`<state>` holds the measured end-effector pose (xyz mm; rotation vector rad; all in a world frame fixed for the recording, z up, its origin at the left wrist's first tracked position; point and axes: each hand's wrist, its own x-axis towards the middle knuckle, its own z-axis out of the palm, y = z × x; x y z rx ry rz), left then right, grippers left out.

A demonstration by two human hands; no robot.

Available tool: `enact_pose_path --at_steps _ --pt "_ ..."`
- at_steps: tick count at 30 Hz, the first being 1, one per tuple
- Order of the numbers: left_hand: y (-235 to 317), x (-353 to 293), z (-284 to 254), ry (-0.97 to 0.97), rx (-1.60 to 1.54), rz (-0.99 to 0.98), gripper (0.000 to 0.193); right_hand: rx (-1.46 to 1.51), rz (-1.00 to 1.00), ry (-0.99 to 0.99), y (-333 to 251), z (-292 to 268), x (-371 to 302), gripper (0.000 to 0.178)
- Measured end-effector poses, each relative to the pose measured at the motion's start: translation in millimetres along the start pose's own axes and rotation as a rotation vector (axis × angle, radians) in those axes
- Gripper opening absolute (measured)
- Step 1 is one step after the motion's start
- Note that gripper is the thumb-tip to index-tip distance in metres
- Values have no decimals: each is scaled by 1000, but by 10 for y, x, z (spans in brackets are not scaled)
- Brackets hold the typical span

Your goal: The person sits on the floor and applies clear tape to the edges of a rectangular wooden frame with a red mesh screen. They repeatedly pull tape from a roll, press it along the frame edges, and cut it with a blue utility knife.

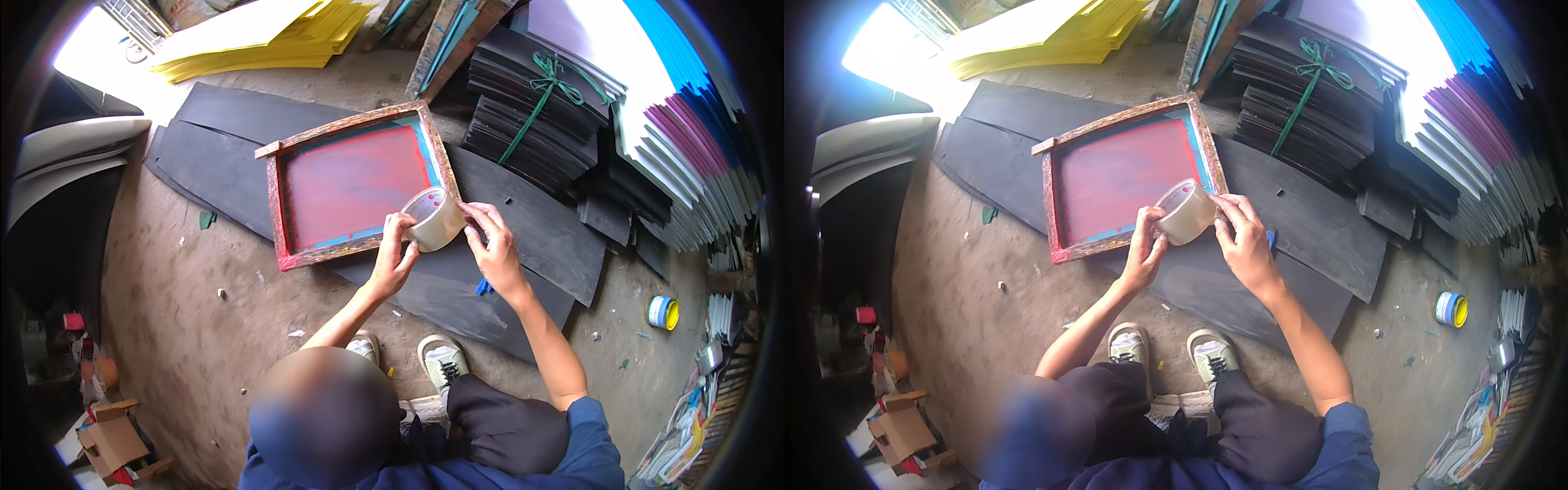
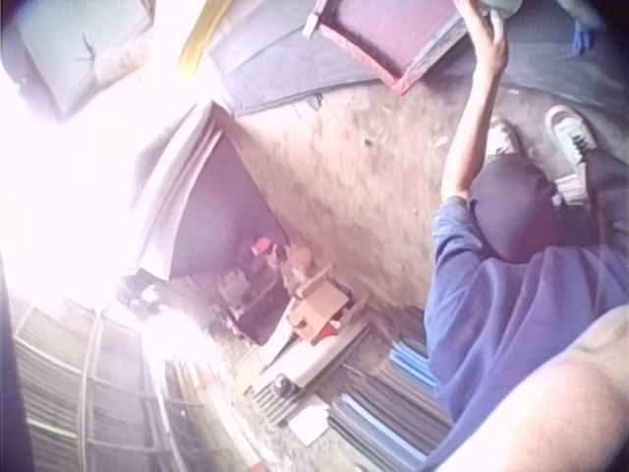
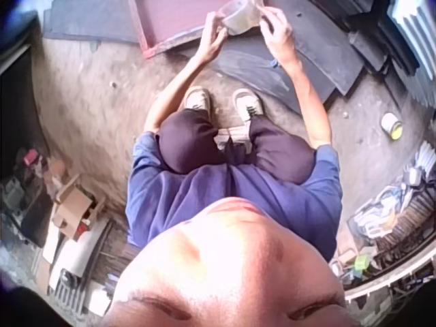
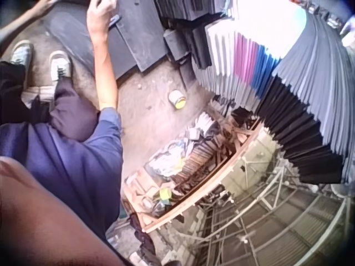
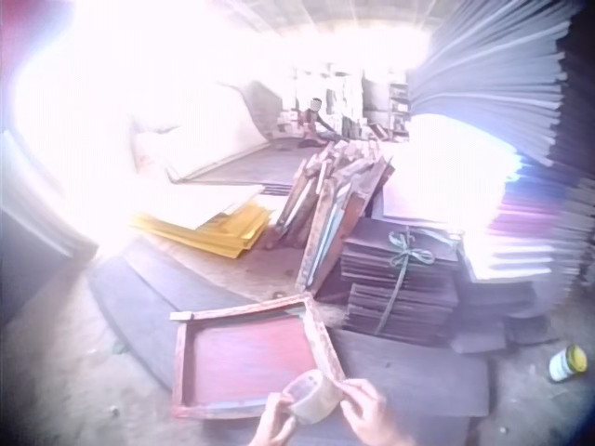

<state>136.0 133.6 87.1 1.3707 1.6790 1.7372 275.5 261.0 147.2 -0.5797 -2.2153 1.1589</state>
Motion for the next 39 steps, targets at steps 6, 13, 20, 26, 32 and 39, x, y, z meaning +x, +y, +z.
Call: enact_pose_path --at_steps 6,13,20,26,32,39 --pt "160 -39 -208 49 355 183 38 149 62 58 -170 240 70 27" --pt "165 -132 -418 73 438 168 41 179 130 25 -249 440 181 21" --pt "44 -217 -564 96 445 161 39 151 246 -59 -116 663 313 15" --pt "19 -231 -703 42 660 85 29 -29 60 -107 -143 820 466 8" --pt "-60 -58 -856 202 753 -40 26 -246 -135 -243 -354 966 601 6" --pt "-20 -154 -1023 244 496 -186 30 -320 4 -418 -634 972 1088 23"
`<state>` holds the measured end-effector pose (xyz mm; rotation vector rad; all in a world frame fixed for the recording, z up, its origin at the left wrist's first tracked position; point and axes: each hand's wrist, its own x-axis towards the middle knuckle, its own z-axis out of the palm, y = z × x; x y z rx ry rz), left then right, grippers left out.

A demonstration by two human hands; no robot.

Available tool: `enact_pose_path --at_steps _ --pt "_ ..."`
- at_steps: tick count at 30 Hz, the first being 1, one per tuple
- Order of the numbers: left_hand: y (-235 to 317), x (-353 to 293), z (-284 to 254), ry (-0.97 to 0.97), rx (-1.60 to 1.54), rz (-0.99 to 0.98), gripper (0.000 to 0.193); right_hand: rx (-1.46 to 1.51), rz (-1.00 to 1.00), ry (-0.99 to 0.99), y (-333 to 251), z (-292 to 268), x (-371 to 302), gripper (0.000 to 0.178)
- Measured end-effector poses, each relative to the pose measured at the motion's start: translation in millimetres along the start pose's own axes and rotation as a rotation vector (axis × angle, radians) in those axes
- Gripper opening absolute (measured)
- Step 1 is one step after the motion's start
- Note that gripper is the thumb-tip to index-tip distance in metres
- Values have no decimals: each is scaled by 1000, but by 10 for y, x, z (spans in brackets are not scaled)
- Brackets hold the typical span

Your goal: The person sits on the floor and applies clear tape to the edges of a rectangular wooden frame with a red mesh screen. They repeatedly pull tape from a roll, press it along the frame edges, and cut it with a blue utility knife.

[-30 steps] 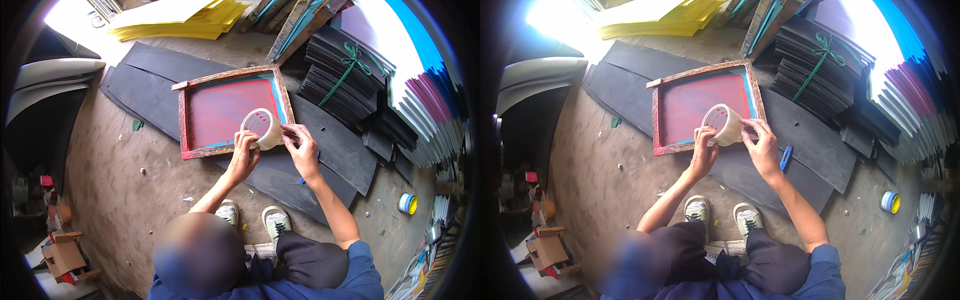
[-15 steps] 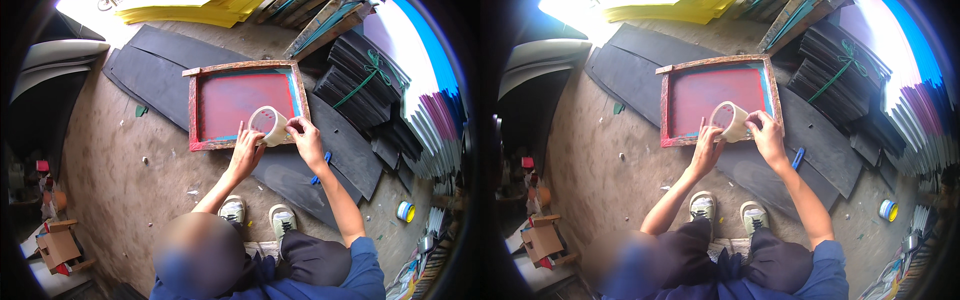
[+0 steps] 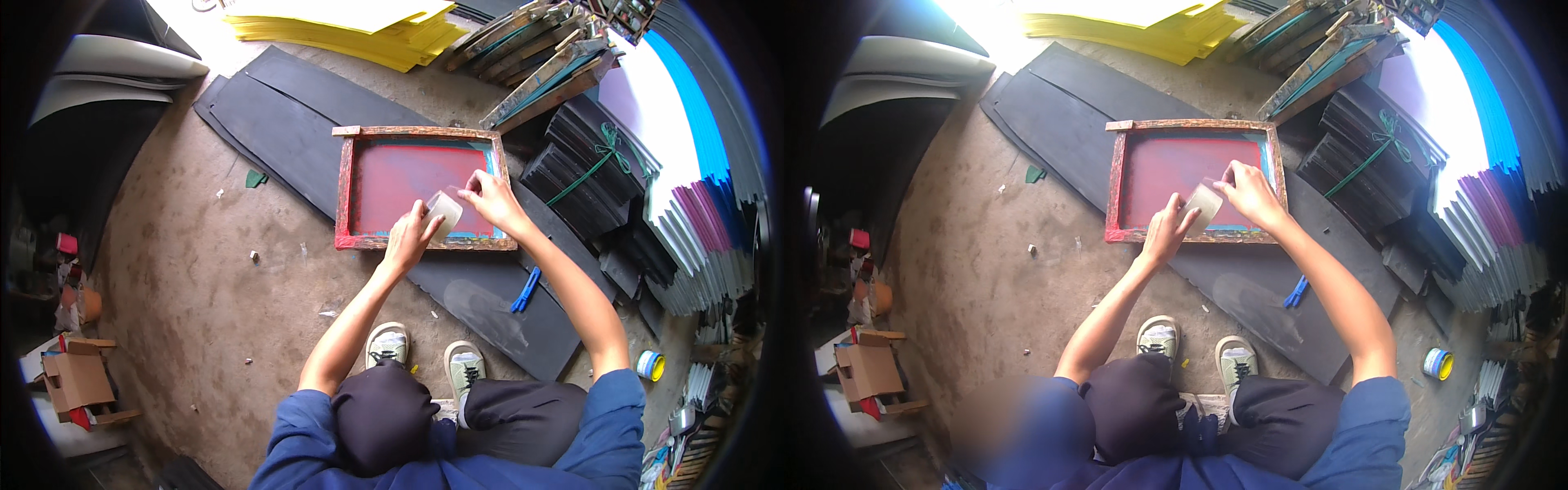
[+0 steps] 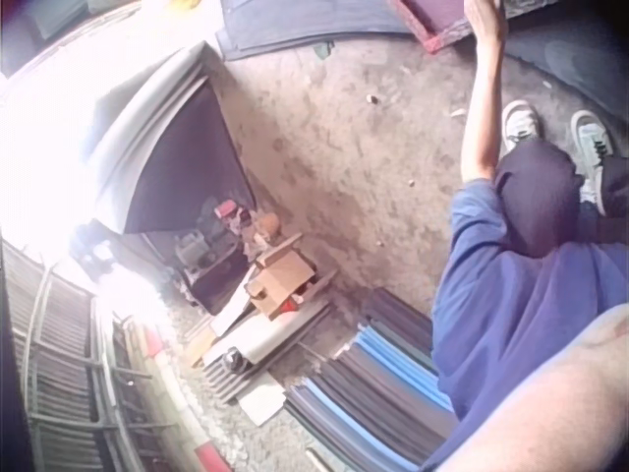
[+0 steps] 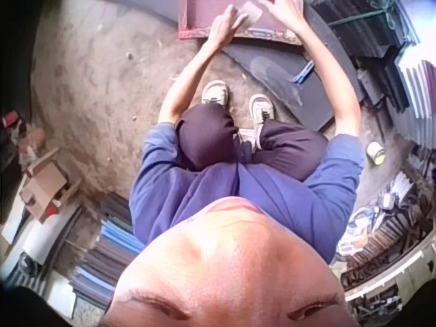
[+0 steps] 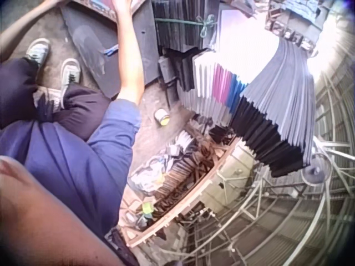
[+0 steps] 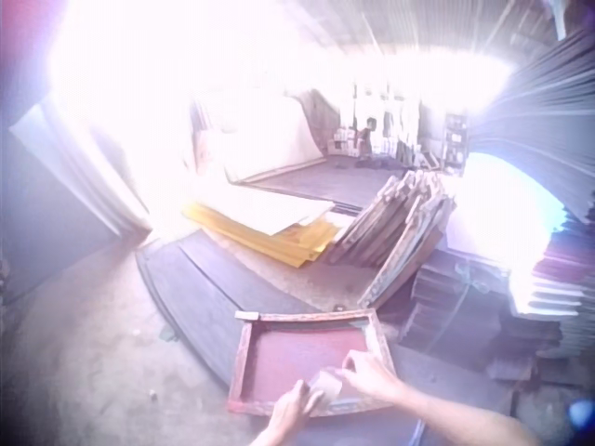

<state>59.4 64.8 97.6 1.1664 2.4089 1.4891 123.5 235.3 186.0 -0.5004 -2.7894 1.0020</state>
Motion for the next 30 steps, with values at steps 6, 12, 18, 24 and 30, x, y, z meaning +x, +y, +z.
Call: enact_pose_path --at_steps 6,12,18,24,30 --pt "-38 -163 -108 -4 -291 117 38 -174 -135 79 -68 -48 217 22" --pt "-90 -21 -206 49 128 -126 45 -140 -160 212 -228 -75 205 22" --pt "-145 99 -425 114 66 -15 56 -26 -60 235 -354 -365 191 24" --pt "25 156 -447 26 272 -97 61 -109 -52 272 -300 -399 159 24" --pt "-360 42 -498 20 -274 3 38 -102 81 262 -11 -631 197 26"
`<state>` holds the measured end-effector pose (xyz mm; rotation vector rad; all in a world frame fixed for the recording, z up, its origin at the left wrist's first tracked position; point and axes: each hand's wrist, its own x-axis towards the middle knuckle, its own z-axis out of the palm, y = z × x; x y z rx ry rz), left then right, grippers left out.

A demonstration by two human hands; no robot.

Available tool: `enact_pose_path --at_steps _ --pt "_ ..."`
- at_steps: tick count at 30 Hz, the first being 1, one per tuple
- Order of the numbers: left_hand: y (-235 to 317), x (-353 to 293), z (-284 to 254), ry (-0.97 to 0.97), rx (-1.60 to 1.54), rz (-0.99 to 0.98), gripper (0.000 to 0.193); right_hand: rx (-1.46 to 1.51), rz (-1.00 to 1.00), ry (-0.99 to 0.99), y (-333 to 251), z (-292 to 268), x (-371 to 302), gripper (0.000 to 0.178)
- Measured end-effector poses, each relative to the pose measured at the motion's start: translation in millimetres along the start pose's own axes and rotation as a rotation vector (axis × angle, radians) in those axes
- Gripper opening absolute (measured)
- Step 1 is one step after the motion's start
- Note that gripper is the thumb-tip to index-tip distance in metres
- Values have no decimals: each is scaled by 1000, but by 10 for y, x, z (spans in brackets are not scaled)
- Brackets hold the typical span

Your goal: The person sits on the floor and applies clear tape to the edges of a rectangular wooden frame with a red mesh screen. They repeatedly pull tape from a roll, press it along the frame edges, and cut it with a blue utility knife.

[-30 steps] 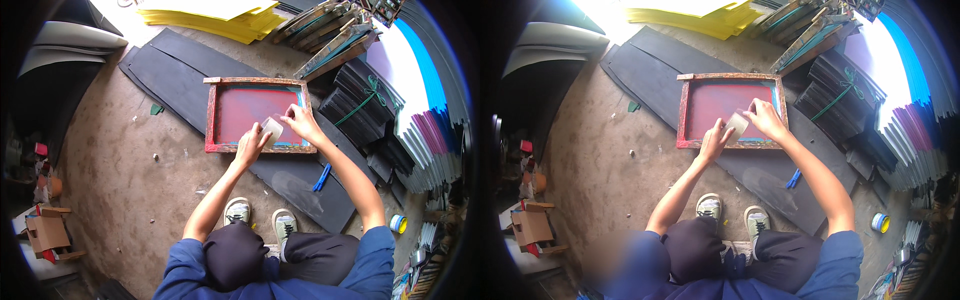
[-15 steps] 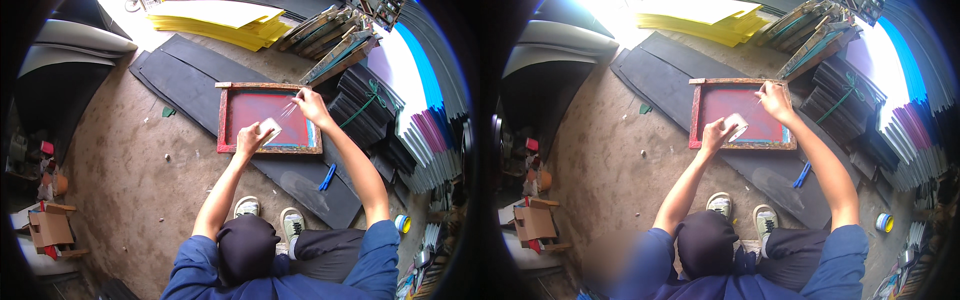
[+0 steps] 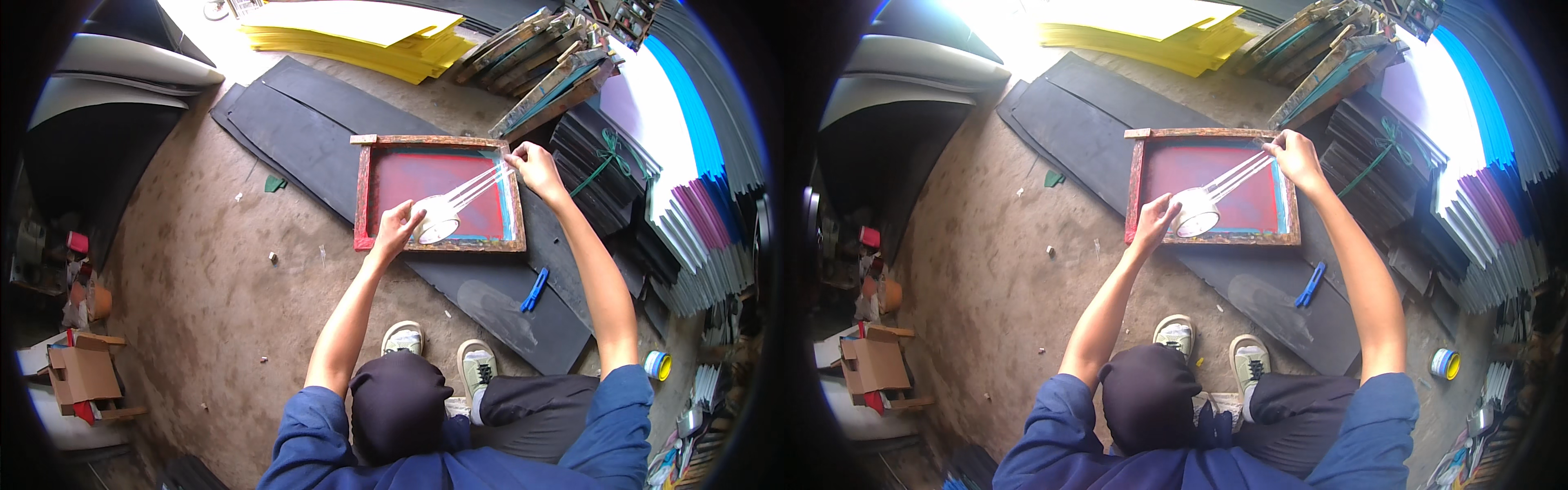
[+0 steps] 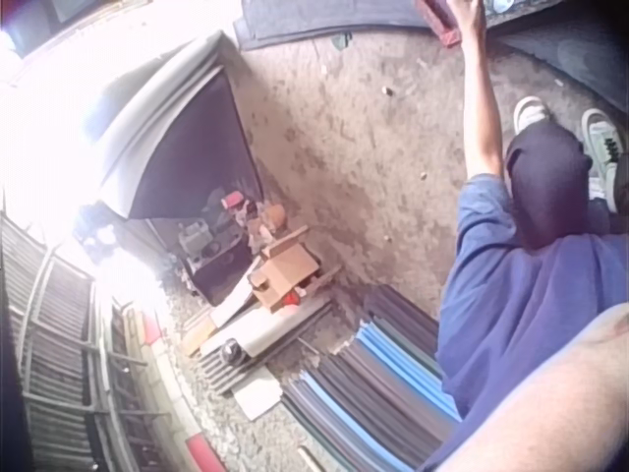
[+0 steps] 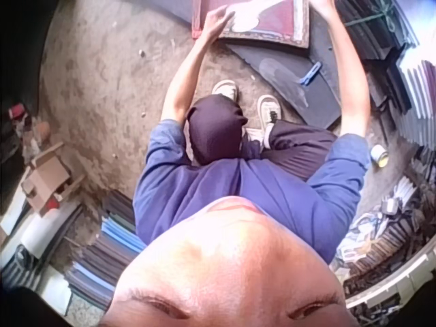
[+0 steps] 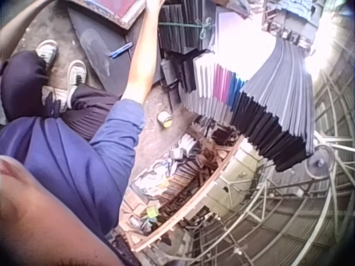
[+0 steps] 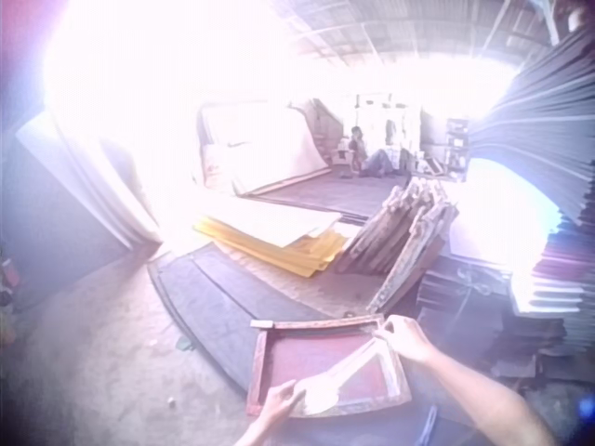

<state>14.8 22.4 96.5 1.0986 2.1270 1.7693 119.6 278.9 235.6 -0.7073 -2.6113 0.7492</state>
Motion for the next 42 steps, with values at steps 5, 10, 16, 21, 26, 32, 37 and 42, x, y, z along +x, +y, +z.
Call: enact_pose_path --at_steps 5,10,16,21,26,32,37,42 --pt "186 34 77 -45 498 49 40 30 78 19 211 68 -130 26" --pt "12 -23 72 -42 -99 -16 36 2 101 93 437 114 -95 24" --pt "182 -91 108 -101 186 -29 36 0 113 149 562 173 -217 23" --pt "175 -121 147 -97 725 13 40 -1 112 144 570 198 -240 22" --pt "-53 -256 97 -95 89 -22 38 -90 111 214 887 124 -188 24" --pt "127 -288 128 -135 89 -71 34 -79 162 203 1005 141 -249 25" --pt "73 -216 91 -139 718 -55 40 -34 182 200 960 98 -251 25" --pt "-78 -209 62 -100 322 -99 40 -103 187 241 1048 -12 -214 26"
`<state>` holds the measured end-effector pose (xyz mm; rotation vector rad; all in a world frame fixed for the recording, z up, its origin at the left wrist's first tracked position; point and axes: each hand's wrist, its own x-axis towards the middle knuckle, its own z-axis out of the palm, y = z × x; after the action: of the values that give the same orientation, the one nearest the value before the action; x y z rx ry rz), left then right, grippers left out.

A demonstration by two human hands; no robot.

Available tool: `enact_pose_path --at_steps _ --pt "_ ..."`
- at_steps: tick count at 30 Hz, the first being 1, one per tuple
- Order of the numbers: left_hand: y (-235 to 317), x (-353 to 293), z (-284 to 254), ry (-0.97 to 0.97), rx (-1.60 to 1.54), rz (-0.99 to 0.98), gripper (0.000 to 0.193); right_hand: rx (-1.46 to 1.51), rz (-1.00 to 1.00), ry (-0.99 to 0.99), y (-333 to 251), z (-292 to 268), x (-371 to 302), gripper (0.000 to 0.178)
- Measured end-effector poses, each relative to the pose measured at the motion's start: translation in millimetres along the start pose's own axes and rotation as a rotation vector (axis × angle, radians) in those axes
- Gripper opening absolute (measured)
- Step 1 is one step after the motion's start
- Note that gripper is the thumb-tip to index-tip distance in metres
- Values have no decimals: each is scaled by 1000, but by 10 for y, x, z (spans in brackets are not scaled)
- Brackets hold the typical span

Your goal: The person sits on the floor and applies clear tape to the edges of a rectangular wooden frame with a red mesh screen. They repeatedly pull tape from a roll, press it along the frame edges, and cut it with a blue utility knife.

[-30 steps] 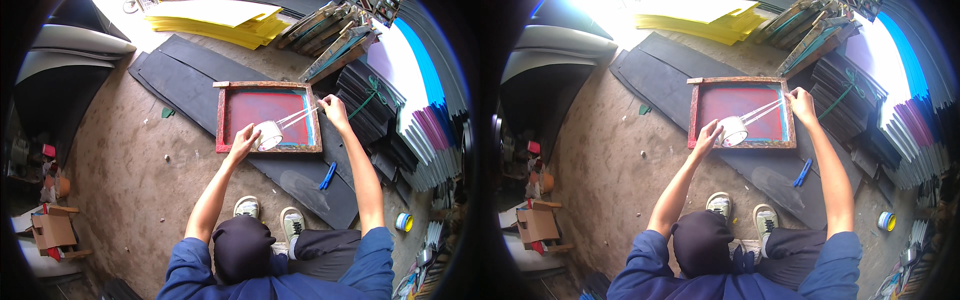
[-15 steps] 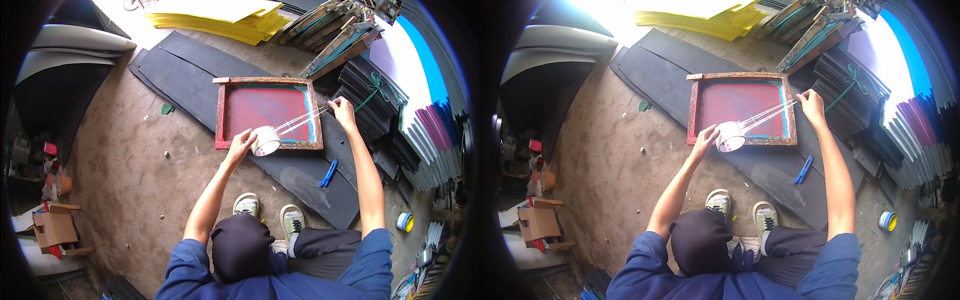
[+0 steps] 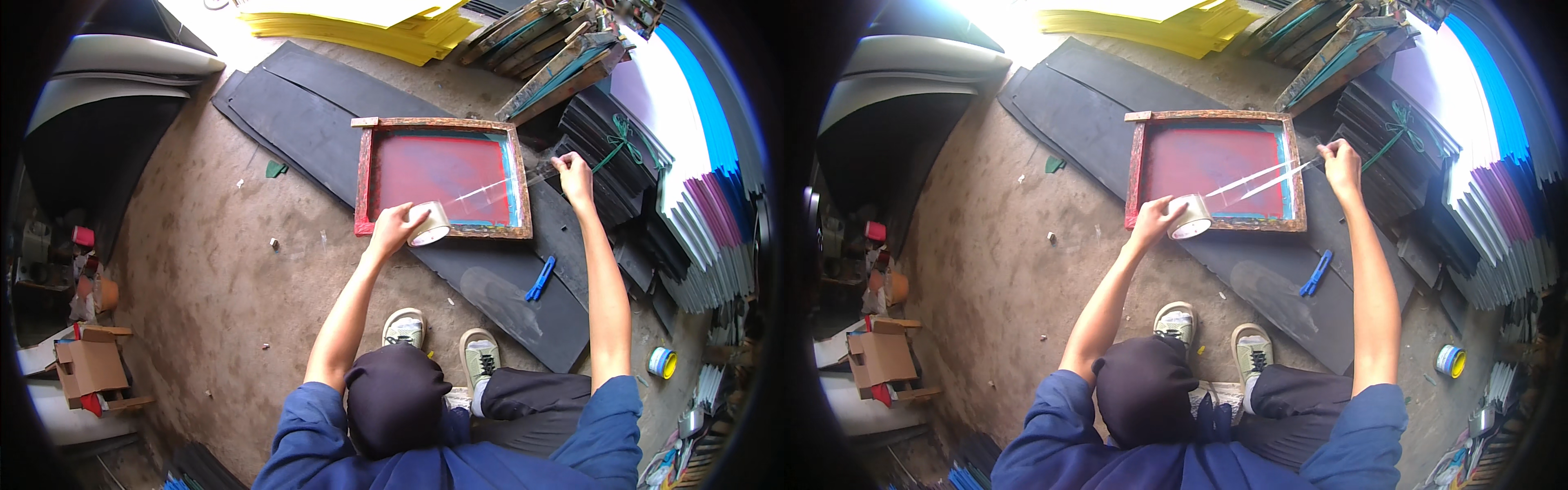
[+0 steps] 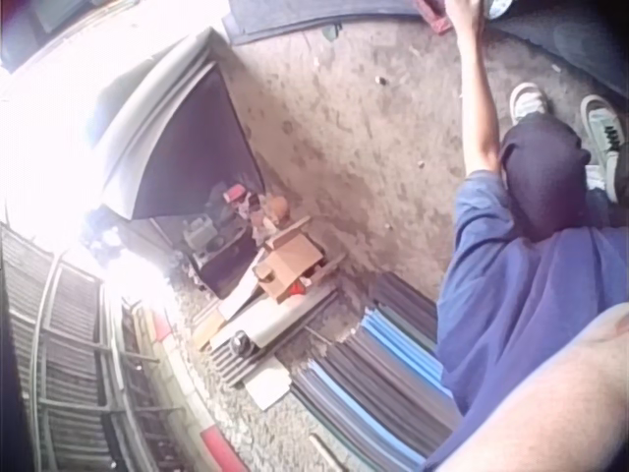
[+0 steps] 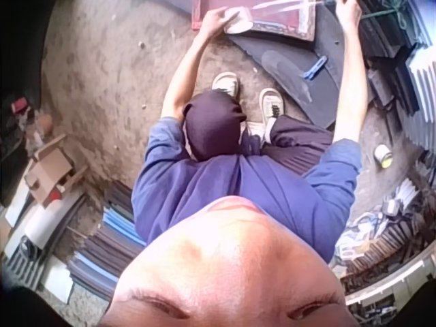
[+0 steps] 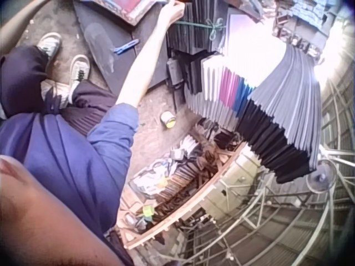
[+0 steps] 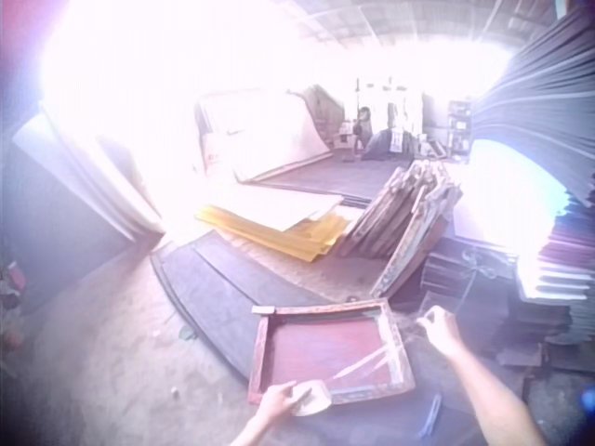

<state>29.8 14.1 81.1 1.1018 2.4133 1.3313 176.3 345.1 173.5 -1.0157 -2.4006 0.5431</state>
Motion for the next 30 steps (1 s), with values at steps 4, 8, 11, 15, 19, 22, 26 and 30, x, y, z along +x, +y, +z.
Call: enact_pose_path --at_steps 4,8,11,15,19,22,26,30 --pt "-137 -118 -1 104 -283 39 37 11 58 -33 101 -37 53 27" --pt "-37 -87 -110 49 134 73 42 25 47 -33 116 -7 -44 26" --pt "-56 -70 -214 15 609 52 45 67 67 -22 106 -24 -57 24" --pt "-179 3 -313 50 331 137 39 87 51 174 214 115 -24 23" --pt "-590 -81 -542 64 -404 -190 32 322 290 -42 646 517 -273 24" --pt "-531 -39 -622 58 -510 -236 31 540 457 -22 882 1059 -728 25" --pt "-675 39 -674 -4 -249 -249 40 497 727 -162 995 1436 -1120 23" --pt "-752 135 -593 -54 -227 -262 40 260 682 -58 949 1541 -1298 25"
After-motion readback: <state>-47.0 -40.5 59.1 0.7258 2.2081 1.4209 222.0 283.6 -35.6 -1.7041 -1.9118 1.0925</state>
